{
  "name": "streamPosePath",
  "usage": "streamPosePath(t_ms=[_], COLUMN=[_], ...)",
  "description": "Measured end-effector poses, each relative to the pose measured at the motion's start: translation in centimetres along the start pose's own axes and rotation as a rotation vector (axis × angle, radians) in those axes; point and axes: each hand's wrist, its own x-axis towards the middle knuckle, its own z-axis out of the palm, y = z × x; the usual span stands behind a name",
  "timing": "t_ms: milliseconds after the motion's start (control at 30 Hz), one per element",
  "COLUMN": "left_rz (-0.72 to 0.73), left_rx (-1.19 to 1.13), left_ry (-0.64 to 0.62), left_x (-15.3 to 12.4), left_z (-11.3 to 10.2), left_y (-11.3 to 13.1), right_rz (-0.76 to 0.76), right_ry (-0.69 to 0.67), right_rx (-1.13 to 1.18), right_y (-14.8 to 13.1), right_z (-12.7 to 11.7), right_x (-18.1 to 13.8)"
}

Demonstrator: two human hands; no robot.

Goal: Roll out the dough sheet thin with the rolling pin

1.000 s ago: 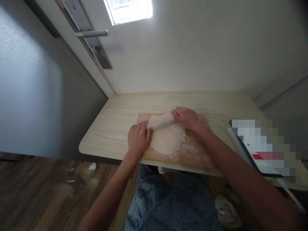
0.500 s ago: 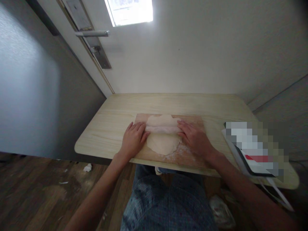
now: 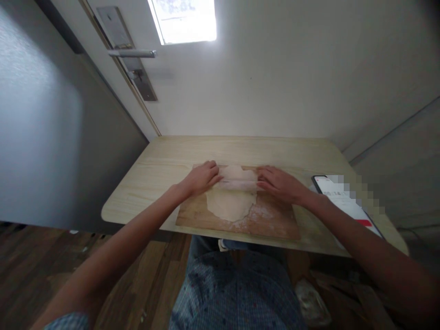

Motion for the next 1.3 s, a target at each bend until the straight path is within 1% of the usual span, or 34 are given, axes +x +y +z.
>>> streamPosePath(t_ms=[67, 133, 233, 333, 400, 500, 600, 733, 867, 967, 1100, 1300], left_rz=[-0.078, -0.157, -0.274, -0.336, -0.345, -0.370, -0.405, -0.393, -0.379, -0.390, -0.390, -0.357], left_rx=[-0.097, -0.172, -0.198, -0.162, -0.132, -0.102, -0.094, -0.047, 0.014, 0.016, -0.019, -0.007], left_ry=[0.070, 0.109, 0.069, 0.012, 0.009, 0.040, 0.091, 0.135, 0.131, 0.117, 0.124, 0.194], left_x=[0.5, 0.7, 0.8, 1.1, 1.3, 1.2, 0.3, -1.3, -2.4, -3.2, -4.3, -6.0], left_z=[0.6, 1.1, 1.7, 2.4, 2.8, 3.0, 2.8, 2.2, 1.7, 1.5, 1.7, 2.4], left_y=[-0.3, -0.4, -0.7, -1.1, -1.3, -1.1, -0.1, 1.6, 2.9, 3.8, 4.7, 6.0], right_rz=[0.084, 0.175, 0.248, 0.254, 0.240, 0.206, 0.173, 0.128, 0.109, 0.093, 0.091, 0.090], right_ry=[0.010, 0.011, -0.005, 0.003, 0.016, 0.037, 0.063, 0.099, 0.115, 0.124, 0.148, 0.189], right_rx=[0.043, 0.068, 0.080, 0.060, 0.043, 0.018, -0.001, -0.012, -0.035, -0.041, -0.054, -0.101], right_y=[0.3, 0.5, 0.6, 0.4, 0.2, -0.1, -0.4, -0.9, -1.7, -2.4, -3.4, -4.9], right_z=[0.6, 1.1, 1.6, 1.8, 1.8, 1.9, 2.2, 2.6, 2.7, 2.5, 2.3, 2.7], right_x=[0.6, 1.1, 1.4, 1.2, 0.9, 0.3, -0.4, -1.5, -2.7, -3.4, -4.4, -5.8])
